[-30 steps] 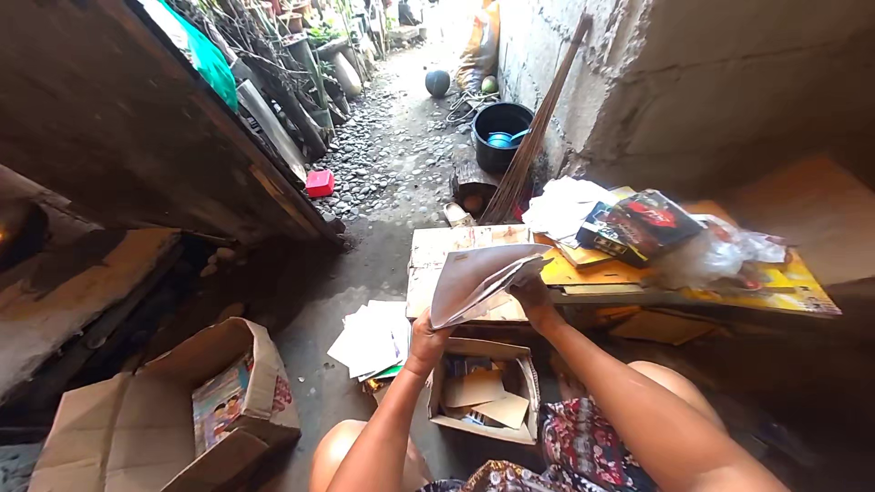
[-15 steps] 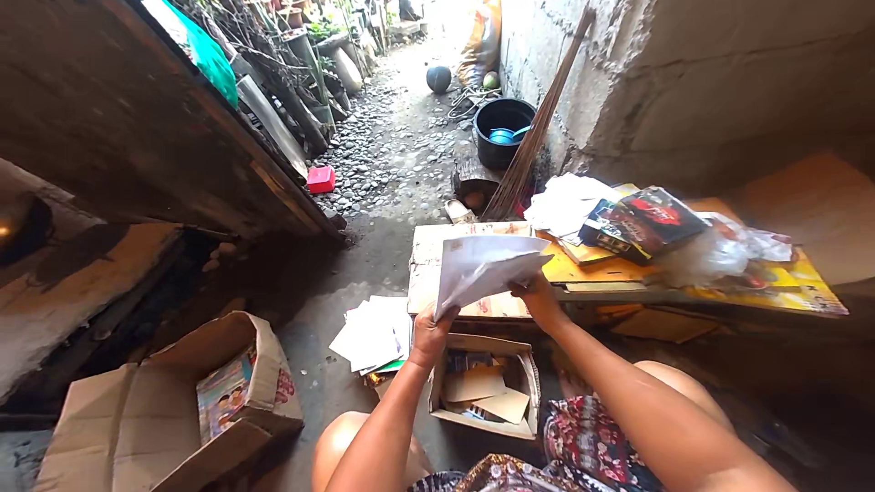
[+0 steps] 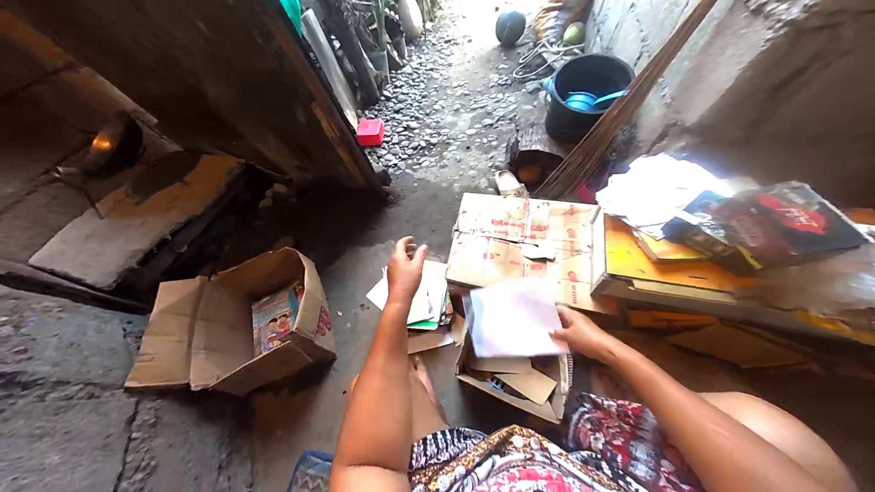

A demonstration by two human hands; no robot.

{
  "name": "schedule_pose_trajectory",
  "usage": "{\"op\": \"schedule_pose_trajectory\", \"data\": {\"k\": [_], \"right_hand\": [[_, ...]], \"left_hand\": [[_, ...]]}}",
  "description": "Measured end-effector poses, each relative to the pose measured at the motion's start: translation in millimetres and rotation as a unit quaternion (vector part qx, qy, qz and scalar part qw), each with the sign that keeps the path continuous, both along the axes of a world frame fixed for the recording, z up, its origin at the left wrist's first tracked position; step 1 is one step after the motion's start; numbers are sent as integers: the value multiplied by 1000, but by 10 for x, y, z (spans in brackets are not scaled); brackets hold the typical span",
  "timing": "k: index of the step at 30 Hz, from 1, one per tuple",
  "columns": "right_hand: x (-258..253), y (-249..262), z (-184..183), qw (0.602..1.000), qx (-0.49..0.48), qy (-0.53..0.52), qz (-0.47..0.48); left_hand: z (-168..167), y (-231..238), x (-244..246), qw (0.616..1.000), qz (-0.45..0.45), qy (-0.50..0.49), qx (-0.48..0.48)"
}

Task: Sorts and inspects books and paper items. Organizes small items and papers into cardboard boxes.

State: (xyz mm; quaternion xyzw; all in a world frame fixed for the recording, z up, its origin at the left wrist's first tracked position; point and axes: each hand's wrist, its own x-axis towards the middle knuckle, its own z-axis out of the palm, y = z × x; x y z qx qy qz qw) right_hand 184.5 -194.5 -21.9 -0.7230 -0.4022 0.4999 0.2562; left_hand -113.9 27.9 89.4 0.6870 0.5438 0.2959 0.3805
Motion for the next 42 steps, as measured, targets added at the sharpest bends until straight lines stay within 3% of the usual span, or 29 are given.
{"op": "schedule_pose_trajectory", "data": {"k": [2, 8, 13, 18, 21, 26, 29, 35, 38, 42], "right_hand": [[-146, -108, -227, 997, -69, -33, 16], [-562, -394, -1039, 949, -273, 24, -153], [-728, -374, -1511, 941, -329, -79, -3], [-550, -274, -1810, 923, -357, 44, -136], [-535, -276, -1953, 928, -339, 58, -145], [-670, -253, -2047, 966, -224, -21, -125], [-654, -170, -1979, 960, -242, -104, -93], [-707, -11, -1637, 955, -194, -144, -172], [-753, -1, -1589, 945, -206, -225, -121], [-802, -31, -1486, 929, -147, -341, 5]], "left_hand": [[45, 71, -183, 998, 40, -47, 21], [156, -51, -361, 997, 40, -49, 48], [160, 1, -377, 997, 47, -20, 55], [182, 16, -407, 997, 44, 10, 56], [168, 22, -431, 997, 47, 28, 60], [161, 37, -469, 996, 54, 39, 60], [180, 56, -495, 996, 44, 57, 48], [203, 71, -488, 996, 46, 68, 37], [202, 72, -483, 996, 45, 71, 35], [202, 180, -532, 995, 51, 86, 5]]}}
